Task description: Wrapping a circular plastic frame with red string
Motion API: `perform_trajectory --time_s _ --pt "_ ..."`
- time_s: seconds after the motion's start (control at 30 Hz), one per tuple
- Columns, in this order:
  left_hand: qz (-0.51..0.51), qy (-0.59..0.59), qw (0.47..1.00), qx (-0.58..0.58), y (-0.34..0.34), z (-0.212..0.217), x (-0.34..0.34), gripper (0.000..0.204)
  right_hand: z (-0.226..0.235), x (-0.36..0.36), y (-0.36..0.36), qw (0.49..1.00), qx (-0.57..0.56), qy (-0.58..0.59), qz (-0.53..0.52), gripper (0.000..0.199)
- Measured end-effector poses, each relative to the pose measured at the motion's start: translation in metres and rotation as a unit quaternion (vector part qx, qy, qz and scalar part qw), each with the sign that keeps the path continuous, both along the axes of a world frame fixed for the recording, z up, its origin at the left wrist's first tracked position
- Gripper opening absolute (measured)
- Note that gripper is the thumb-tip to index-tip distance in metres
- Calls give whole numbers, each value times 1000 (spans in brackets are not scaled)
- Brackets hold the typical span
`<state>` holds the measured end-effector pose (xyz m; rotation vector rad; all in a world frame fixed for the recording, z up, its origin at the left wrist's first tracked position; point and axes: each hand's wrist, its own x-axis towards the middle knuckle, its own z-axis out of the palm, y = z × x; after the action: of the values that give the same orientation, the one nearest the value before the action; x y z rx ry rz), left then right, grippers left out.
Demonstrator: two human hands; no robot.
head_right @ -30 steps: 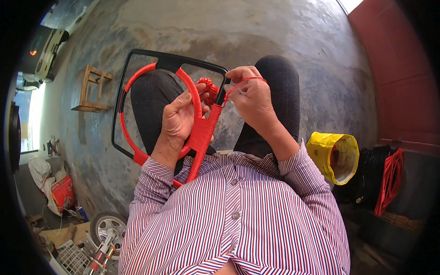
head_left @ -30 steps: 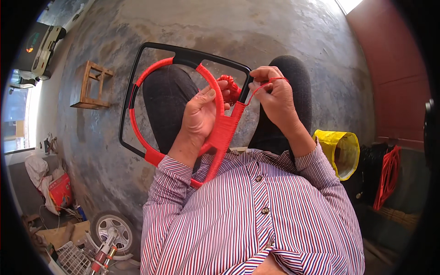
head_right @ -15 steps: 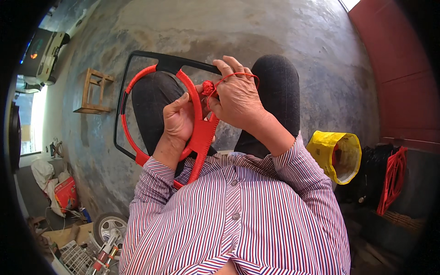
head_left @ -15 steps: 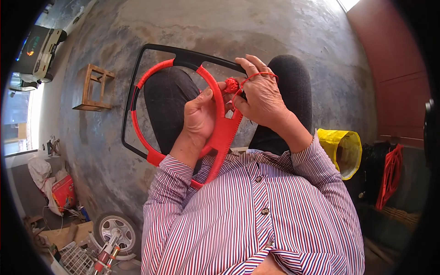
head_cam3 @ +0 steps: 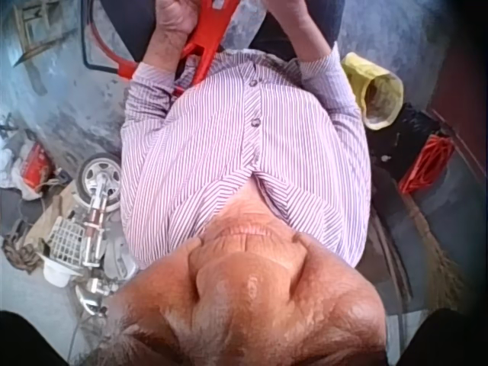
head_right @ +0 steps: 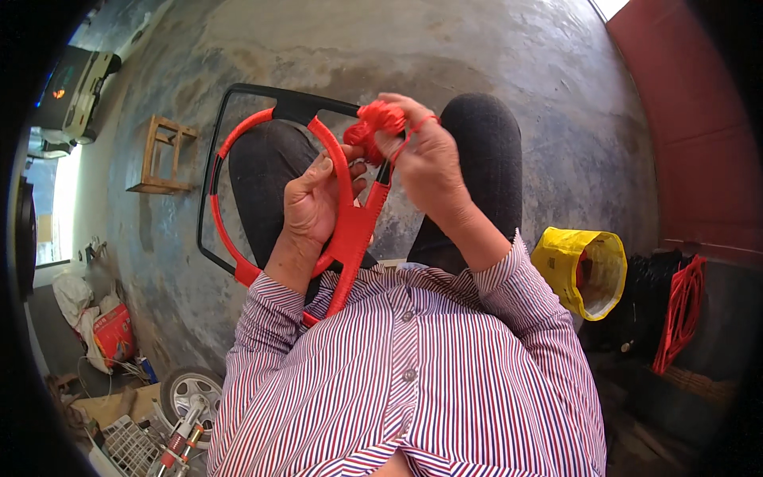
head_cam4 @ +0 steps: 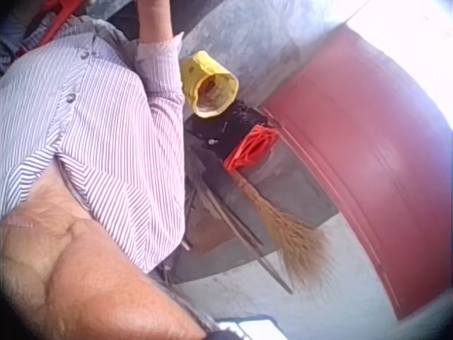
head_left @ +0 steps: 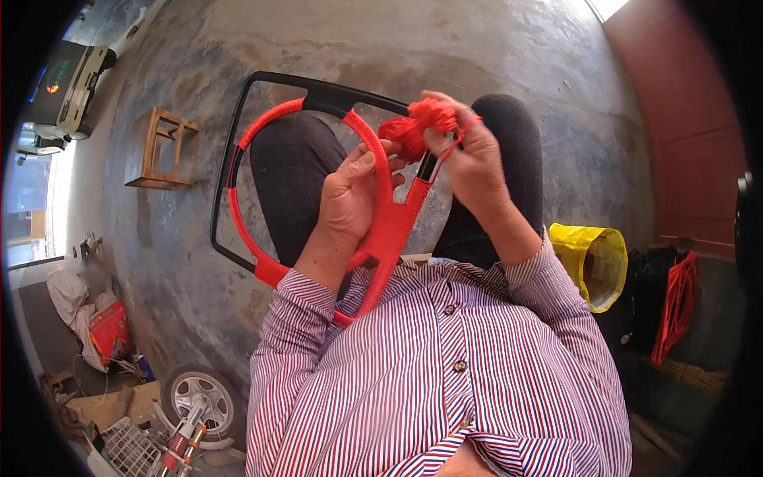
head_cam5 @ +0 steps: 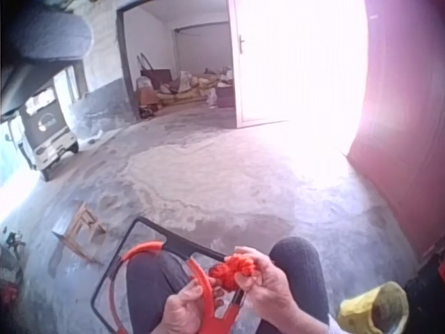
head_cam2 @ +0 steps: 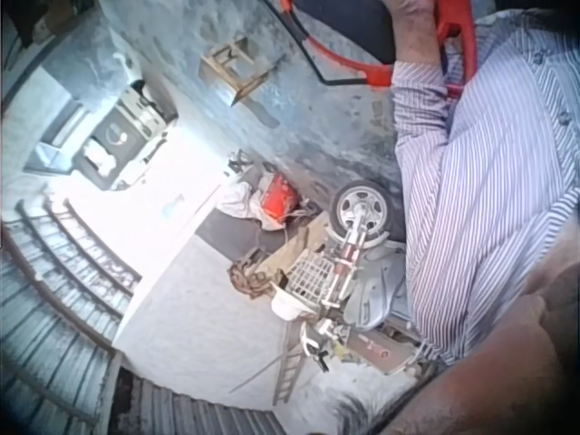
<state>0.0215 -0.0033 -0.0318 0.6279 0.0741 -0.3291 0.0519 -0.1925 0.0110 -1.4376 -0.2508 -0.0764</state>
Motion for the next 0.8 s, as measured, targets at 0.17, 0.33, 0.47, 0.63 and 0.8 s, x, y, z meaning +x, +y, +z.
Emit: perform_trajectory --time_s 0.17,0.33,0.47,0.63,0.8 --pt "-53 6 998 33 3 -9 0 33 18 4 -31 997 81 -15 14 23" --pt "-118 110 986 43 -8 9 -7 32 32 -14 -77 943 -307 11 124 27" --pt "-150 80 985 37 -8 23 -8 32 32 -35 -114 919 -313 109 213 24" --pt "-158 78 984 39 -7 26 -7 32 23 -67 -189 965 159 180 107 23" --pt "-148 83 984 58 -10 26 -7 32 -13 -59 -279 904 406 95 -98 24"
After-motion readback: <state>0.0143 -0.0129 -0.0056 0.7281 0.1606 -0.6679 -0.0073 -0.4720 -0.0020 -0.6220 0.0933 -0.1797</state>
